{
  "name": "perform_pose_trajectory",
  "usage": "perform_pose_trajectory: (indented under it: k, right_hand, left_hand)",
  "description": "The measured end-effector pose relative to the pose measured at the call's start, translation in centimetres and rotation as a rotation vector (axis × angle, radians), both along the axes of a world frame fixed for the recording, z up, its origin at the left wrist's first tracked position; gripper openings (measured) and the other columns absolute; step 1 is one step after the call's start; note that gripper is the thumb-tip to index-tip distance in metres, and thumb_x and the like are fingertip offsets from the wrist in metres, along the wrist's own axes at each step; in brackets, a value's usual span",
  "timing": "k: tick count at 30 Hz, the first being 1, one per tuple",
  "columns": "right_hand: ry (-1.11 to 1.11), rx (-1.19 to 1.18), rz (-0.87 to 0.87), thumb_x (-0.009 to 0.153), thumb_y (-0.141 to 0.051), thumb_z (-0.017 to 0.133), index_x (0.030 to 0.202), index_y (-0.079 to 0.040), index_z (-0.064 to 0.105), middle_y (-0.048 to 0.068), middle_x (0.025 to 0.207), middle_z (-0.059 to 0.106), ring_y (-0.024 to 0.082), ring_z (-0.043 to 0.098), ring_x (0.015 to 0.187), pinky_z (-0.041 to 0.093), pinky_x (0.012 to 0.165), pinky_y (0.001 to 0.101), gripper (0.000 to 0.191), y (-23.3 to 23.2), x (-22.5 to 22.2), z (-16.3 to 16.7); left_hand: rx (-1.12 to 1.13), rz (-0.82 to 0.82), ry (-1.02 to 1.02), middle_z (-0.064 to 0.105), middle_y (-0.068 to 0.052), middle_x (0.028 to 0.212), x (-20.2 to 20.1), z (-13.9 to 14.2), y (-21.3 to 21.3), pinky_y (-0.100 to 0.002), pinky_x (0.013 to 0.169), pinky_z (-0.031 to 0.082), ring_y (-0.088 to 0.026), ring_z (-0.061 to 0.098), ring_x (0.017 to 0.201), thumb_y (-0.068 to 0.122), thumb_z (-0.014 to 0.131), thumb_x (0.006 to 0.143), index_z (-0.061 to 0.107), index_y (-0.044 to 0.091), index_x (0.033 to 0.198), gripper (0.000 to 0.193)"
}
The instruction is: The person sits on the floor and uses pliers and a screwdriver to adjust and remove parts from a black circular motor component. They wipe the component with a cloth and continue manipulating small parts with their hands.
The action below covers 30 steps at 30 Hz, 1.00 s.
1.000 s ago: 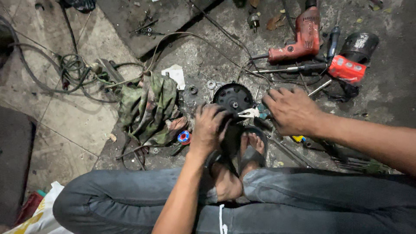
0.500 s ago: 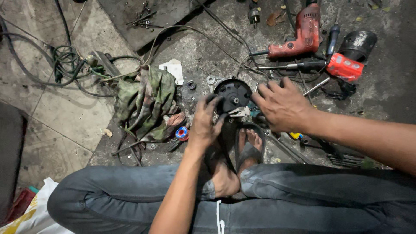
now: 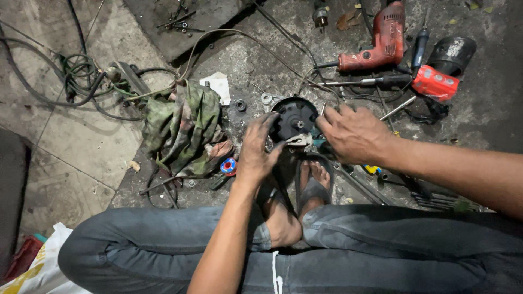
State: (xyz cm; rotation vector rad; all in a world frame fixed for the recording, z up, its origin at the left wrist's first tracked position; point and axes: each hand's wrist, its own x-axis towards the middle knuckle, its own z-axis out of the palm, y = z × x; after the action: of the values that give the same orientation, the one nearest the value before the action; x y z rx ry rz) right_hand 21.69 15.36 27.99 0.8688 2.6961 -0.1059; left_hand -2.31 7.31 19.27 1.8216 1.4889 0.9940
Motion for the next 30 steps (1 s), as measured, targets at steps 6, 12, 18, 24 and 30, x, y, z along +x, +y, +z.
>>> perform_pose_trajectory:
  k: [6,12,18,24,30]
  right_hand:
    - [-0.143,-0.266,-0.150,0.090,-0.045,0.060,0.118,0.002,0.052,0.022,0.110,0.061,0.036,0.070,0.087,0.061,0.066,0.0464,0.055,0.7,-0.6,0.2]
    - [-0.163,-0.320,-0.194,0.083,-0.045,0.068,0.122,-0.001,0.052,0.020,0.112,0.062,0.038,0.070,0.092,0.059,0.073,0.0498,0.061,0.9,-1.1,0.7]
    - [-0.090,-0.107,-0.023,0.075,-0.049,0.074,0.116,-0.007,0.059,0.013,0.107,0.061,0.031,0.064,0.099,0.050,0.077,0.0456,0.061,1.2,-1.2,1.6]
    - [-0.131,-0.086,0.003,0.065,-0.037,0.077,0.113,-0.008,0.059,0.009,0.106,0.059,0.028,0.060,0.105,0.048,0.081,0.0420,0.059,0.9,-0.7,1.8]
    - [0.025,-0.086,-0.050,0.061,-0.039,0.079,0.120,-0.005,0.058,0.014,0.107,0.059,0.029,0.059,0.105,0.048,0.082,0.0433,0.071,1.5,1.0,1.1]
  left_hand:
    - [-0.005,0.014,0.009,0.057,-0.019,0.142,0.1,-0.3,0.2,-0.047,0.115,0.043,-0.040,0.054,0.134,0.011,0.085,0.076,0.052,0.007,0.145,0.076]
    - [0.012,0.025,-0.005,0.057,-0.019,0.143,0.1,-0.4,0.0,-0.047,0.116,0.043,-0.040,0.053,0.134,0.010,0.086,0.077,0.052,0.007,0.146,0.077]
    - [-0.003,0.025,-0.013,0.055,-0.019,0.145,0.0,-0.2,0.1,-0.047,0.116,0.042,-0.040,0.052,0.136,0.009,0.084,0.075,0.051,0.007,0.145,0.078]
    - [-0.010,0.047,0.068,0.055,-0.017,0.143,0.3,0.4,-0.2,-0.051,0.115,0.038,-0.039,0.050,0.135,0.015,0.085,0.075,0.053,0.011,0.143,0.075]
    - [0.094,0.024,0.266,0.061,-0.008,0.130,0.7,1.7,-0.7,-0.057,0.111,0.031,-0.035,0.051,0.127,0.024,0.084,0.079,0.071,0.020,0.117,0.041]
